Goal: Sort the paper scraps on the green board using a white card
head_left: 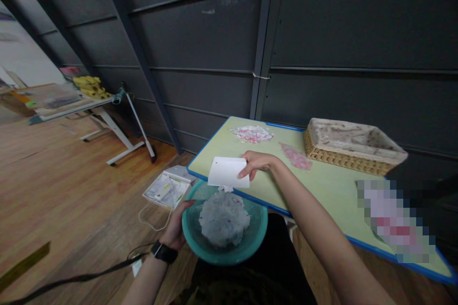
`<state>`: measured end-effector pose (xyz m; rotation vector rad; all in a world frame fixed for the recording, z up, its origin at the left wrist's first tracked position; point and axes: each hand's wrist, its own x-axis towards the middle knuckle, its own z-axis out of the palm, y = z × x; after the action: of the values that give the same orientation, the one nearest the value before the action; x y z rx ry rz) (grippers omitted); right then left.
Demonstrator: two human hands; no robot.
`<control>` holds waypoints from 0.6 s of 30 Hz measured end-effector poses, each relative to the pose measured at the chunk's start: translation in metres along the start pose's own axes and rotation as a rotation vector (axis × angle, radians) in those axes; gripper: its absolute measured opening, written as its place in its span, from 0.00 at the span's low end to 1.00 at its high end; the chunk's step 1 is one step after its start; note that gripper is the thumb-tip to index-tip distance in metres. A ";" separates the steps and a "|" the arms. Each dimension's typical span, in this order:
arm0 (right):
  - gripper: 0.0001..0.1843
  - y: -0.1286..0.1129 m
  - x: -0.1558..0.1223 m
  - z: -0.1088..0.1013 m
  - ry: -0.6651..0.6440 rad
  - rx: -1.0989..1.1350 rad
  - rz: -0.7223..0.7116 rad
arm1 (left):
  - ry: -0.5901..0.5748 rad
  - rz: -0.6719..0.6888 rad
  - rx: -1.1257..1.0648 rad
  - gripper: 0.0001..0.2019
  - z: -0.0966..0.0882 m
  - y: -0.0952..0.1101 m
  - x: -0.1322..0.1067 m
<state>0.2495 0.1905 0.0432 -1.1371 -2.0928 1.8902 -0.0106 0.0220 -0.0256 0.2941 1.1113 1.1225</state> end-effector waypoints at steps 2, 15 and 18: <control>0.27 0.000 0.001 0.002 -0.043 0.015 -0.002 | -0.007 0.003 0.004 0.06 0.000 0.000 0.001; 0.29 0.015 0.010 -0.042 0.962 0.381 -0.373 | 0.014 -0.004 0.029 0.05 0.002 -0.014 0.003; 0.27 0.020 0.004 -0.054 1.449 0.106 -0.278 | -0.003 -0.011 -0.017 0.05 0.003 -0.038 0.009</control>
<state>0.2847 0.2364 0.0356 -1.3889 -1.1461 0.5567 0.0137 0.0128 -0.0554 0.2764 1.0989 1.1207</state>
